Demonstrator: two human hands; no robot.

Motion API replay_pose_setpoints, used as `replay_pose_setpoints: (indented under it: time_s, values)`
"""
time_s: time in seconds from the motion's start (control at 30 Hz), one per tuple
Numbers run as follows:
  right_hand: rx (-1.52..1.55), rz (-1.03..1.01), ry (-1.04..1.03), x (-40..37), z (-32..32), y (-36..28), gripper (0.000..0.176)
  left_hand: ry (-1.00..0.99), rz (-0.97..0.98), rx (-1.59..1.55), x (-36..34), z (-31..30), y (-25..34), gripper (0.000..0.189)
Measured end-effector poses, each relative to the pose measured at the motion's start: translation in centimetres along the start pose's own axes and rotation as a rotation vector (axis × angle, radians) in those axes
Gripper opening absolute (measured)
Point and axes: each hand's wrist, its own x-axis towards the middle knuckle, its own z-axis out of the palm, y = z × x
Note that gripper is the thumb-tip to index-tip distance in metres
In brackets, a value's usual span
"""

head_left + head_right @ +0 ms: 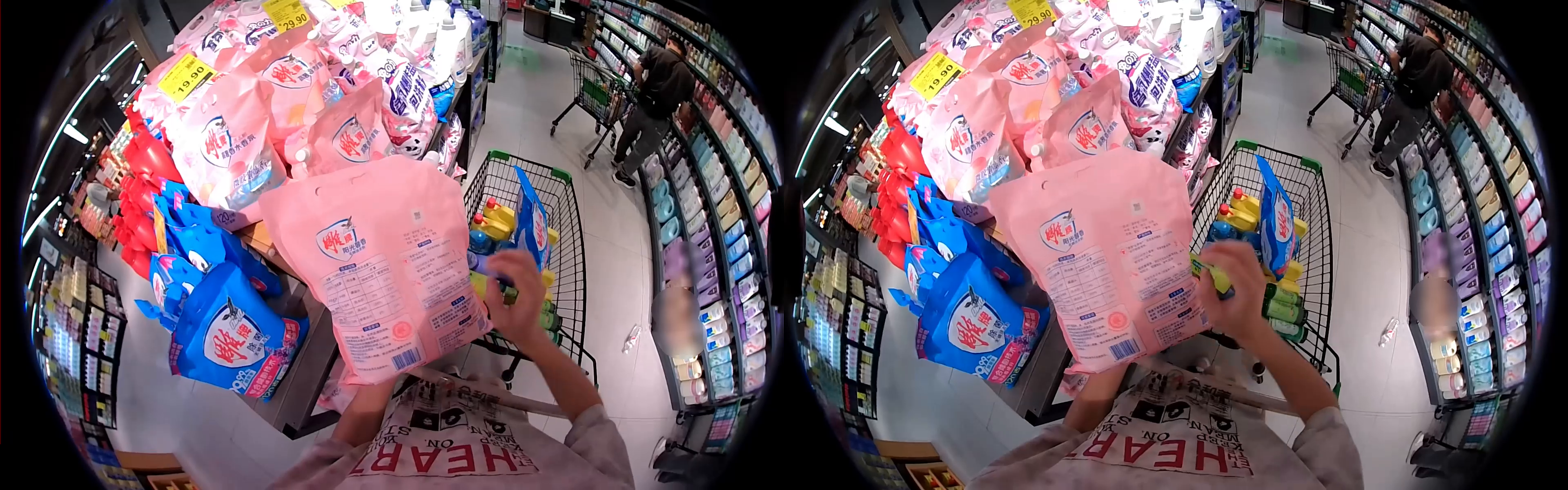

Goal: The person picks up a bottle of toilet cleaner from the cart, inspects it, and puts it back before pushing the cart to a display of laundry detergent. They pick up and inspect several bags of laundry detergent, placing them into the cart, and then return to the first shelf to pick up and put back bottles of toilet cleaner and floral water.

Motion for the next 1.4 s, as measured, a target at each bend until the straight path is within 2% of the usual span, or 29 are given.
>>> replay_pose_setpoints:
  time_s: [0.1, 0.17, 0.23, 0.37, 0.43, 0.57, 0.67, 0.77, 0.93, 1.07, 1.13, 1.17, 1.23, 1.4]
  values:
    - [0.003, 0.019, -0.176, 7.1, -1.1, 0.1, 0.021, -0.020, -0.011, 0.008, 0.6, 0.8, -0.5, 0.054]
    - [0.070, 0.179, -0.372, 11.2, -0.7, 0.3, 0.032, -0.036, -0.013, 0.010, 0.9, 1.4, -0.7, 0.054]
    - [0.064, 0.131, -0.524, 14.0, 0.2, 0.9, 0.045, -0.046, -0.020, 0.025, 0.6, 1.4, -1.1, 0.054]
    - [-0.036, 0.054, -0.615, 17.0, 3.1, 2.1, 0.058, -0.066, -0.030, 0.040, 0.2, 1.5, -1.5, 0.053]
    - [-0.144, 0.110, -0.931, 18.4, 4.2, 2.1, 0.071, -0.070, -0.033, 0.045, 0.0, 1.4, -1.3, 0.053]
    - [-0.169, 0.025, -0.996, 19.4, 6.6, 3.5, 0.068, -0.075, -0.032, 0.063, -0.4, 1.0, -0.8, 0.053]
    - [-0.160, 0.093, -1.012, 20.9, 7.1, 3.3, 0.070, -0.077, -0.036, 0.066, -0.5, 0.9, -0.8, 0.053]
    - [-0.142, 0.138, -1.048, 21.5, 8.1, 3.5, 0.065, -0.074, -0.034, 0.069, -0.7, 0.8, -0.7, 0.052]
    - [-0.003, 0.163, -1.323, 21.9, 7.5, 2.5, 0.050, -0.086, -0.043, 0.095, -1.1, 0.6, -0.8, 0.052]
    - [0.102, 0.198, -1.364, 21.5, 6.9, 2.9, 0.044, -0.094, -0.039, 0.112, -1.2, 0.6, -1.1, 0.052]
    - [0.264, 0.100, -1.235, 21.0, 6.6, 3.0, 0.040, -0.102, -0.036, 0.119, -1.3, 0.6, -1.2, 0.052]
    - [0.260, 0.103, -1.226, 21.0, 6.3, 3.1, 0.040, -0.106, -0.035, 0.123, -1.4, 0.7, -1.2, 0.052]
    - [0.193, -0.063, -1.144, 21.7, 4.7, 1.6, 0.037, -0.115, -0.030, 0.136, -1.5, 0.7, -1.3, 0.051]
    - [0.156, 0.075, -1.073, 23.6, 0.6, -3.6, 0.034, -0.128, -0.006, 0.163, -2.3, 0.4, -1.0, 0.051]
